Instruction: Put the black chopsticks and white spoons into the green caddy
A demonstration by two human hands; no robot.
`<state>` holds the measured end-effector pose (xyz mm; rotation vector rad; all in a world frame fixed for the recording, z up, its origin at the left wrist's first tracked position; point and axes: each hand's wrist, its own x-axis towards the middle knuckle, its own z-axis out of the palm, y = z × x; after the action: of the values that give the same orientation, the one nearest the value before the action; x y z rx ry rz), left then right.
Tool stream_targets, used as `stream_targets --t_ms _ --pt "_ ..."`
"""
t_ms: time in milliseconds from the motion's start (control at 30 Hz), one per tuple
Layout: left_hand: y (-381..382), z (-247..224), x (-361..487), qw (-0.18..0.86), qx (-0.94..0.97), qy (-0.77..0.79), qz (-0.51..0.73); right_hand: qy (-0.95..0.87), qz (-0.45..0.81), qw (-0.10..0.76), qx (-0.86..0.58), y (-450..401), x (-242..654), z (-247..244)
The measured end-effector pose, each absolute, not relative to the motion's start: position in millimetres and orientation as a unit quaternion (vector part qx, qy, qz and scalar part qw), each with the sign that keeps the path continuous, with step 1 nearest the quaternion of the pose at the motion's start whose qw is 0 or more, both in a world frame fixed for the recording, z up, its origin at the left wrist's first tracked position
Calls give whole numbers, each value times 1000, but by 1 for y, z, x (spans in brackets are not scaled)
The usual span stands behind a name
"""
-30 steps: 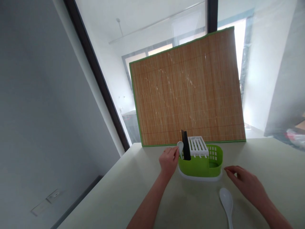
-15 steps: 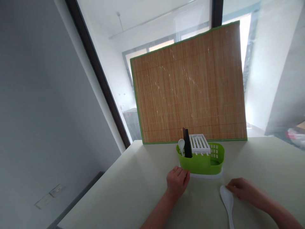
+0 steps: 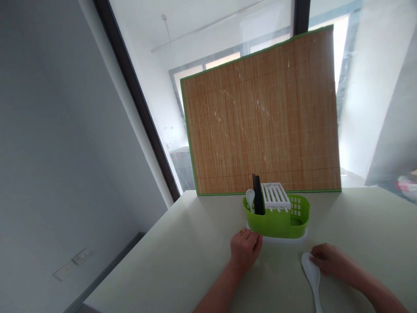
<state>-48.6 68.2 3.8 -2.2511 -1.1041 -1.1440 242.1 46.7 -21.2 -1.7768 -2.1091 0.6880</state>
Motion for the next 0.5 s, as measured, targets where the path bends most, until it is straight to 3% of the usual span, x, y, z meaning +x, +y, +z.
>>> stream_targets --t_ms 200,400,500 --pt "66 5 -46 169 -802 -391 -419 -760 202 191 -588 41 223 8" --pt "56 13 -41 146 -796 -389 -441 -750 49 377 -542 26 196 32" --pt "51 18 -39 134 -792 -386 -453 -757 -53 427 -491 20 184 35"
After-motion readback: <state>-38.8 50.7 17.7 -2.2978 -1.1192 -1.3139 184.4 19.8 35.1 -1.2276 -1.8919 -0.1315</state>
